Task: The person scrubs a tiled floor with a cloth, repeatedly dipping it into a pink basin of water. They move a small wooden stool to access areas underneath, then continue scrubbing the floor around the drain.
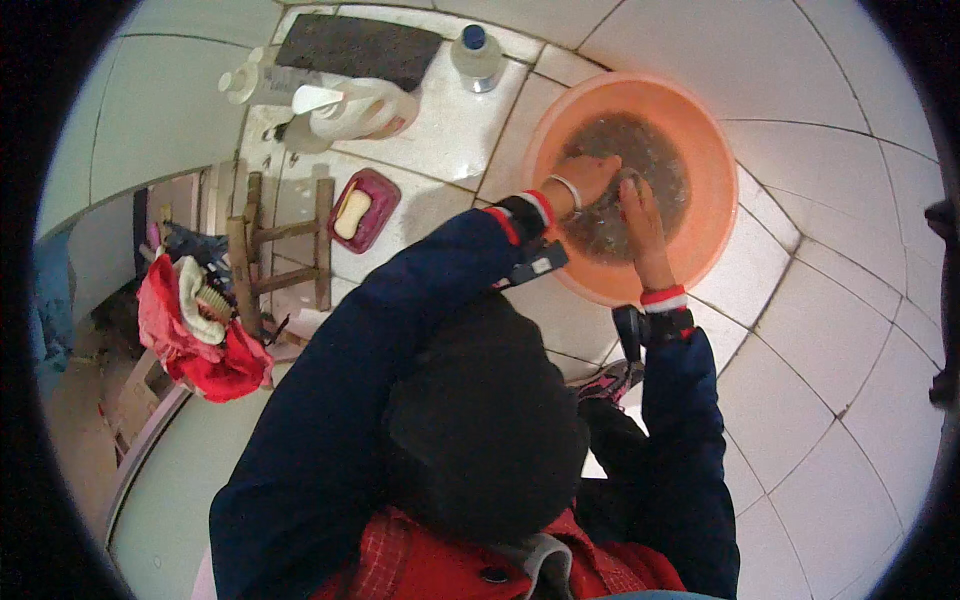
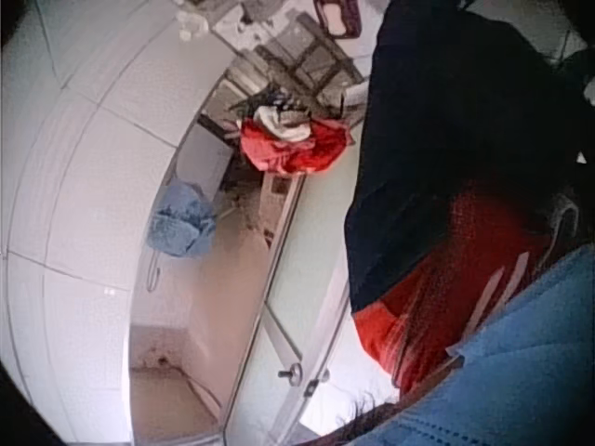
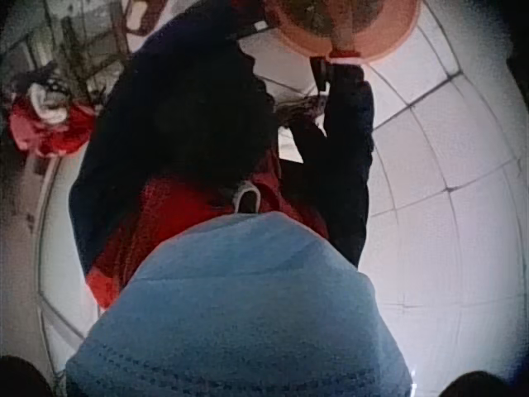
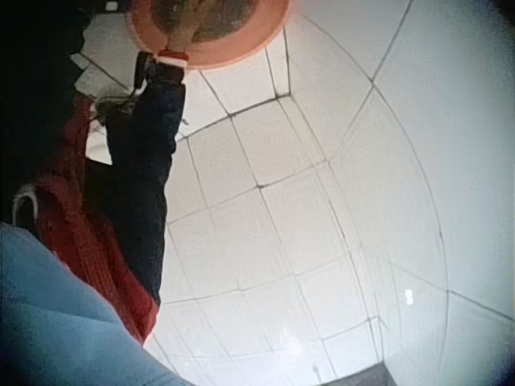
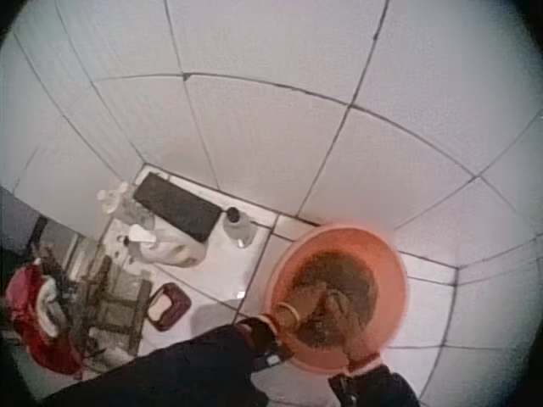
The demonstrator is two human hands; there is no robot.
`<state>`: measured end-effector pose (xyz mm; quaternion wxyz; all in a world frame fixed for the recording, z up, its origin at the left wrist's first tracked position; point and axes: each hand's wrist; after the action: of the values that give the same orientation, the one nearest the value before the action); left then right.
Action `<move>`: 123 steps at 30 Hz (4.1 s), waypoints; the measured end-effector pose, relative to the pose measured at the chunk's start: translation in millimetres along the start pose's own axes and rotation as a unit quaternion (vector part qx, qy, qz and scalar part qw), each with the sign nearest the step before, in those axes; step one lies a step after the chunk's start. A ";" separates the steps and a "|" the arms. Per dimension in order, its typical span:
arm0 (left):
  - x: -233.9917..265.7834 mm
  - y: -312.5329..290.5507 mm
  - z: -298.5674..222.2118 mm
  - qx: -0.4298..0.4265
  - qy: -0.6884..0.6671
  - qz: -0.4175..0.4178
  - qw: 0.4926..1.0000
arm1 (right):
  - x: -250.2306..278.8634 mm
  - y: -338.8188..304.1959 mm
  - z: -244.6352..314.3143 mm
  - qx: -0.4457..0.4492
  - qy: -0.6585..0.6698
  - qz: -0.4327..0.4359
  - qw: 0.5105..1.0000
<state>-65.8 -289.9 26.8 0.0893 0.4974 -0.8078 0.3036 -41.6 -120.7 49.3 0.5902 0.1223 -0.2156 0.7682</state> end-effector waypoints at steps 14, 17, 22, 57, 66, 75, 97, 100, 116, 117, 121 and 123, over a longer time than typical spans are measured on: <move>60.2 -74.5 -8.6 0.033 -0.458 -0.087 0.884 | -26.0 14.1 96.3 -0.101 0.097 0.204 0.969; 68.0 -112.1 29.9 0.000 -0.322 -0.113 0.940 | -22.6 21.6 79.9 -0.154 0.178 0.183 0.955; 80.0 -196.1 129.0 0.117 -0.053 -0.336 0.933 | -4.7 15.3 58.8 -0.251 0.387 0.134 0.877; 100.9 -258.3 135.0 0.226 0.214 -0.266 0.912 | -124.2 82.9 168.0 0.083 0.171 0.207 0.960; 113.9 -220.4 39.6 0.021 0.269 -0.231 0.935 | 107.0 -0.9 159.7 -0.088 0.260 0.017 0.961; 97.2 -43.3 -125.4 -0.349 0.318 -0.043 0.880 | 290.2 -72.7 -8.3 -0.081 -0.013 -0.320 0.944; -212.4 229.4 -217.7 0.041 0.310 0.011 0.950 | 364.4 -35.6 -209.4 -0.135 0.039 -0.395 0.908; -213.5 232.5 -212.0 0.047 0.333 0.011 0.942 | 364.4 -80.9 -195.6 -0.262 -0.131 -0.193 0.937; 48.3 79.9 -117.2 -0.246 0.183 -0.080 0.949 | 281.1 -58.9 -43.4 -0.290 -0.007 0.081 0.954; 70.4 50.7 -90.1 -0.232 0.177 -0.105 0.951 | 272.2 -57.9 -26.1 -0.294 0.006 0.084 0.952; 129.7 -71.8 51.9 0.044 -0.031 -0.426 0.903 | 226.6 -41.0 29.4 -0.278 0.006 0.145 0.949; 163.7 -111.6 108.9 0.148 0.043 -0.596 0.788 | 199.4 -17.5 42.6 -0.226 -0.014 0.183 0.957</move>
<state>-32.9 -511.5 57.7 0.2126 0.8735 -0.2916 0.3269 -82.2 33.0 178.2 0.4490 -0.0451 -0.4109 0.7922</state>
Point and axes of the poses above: each hand's wrist, its own y-axis towards the middle knuckle, its own x-axis out of the back of the hand, z = x × y, and after that the axes turned 1 degree about -x, right-handed
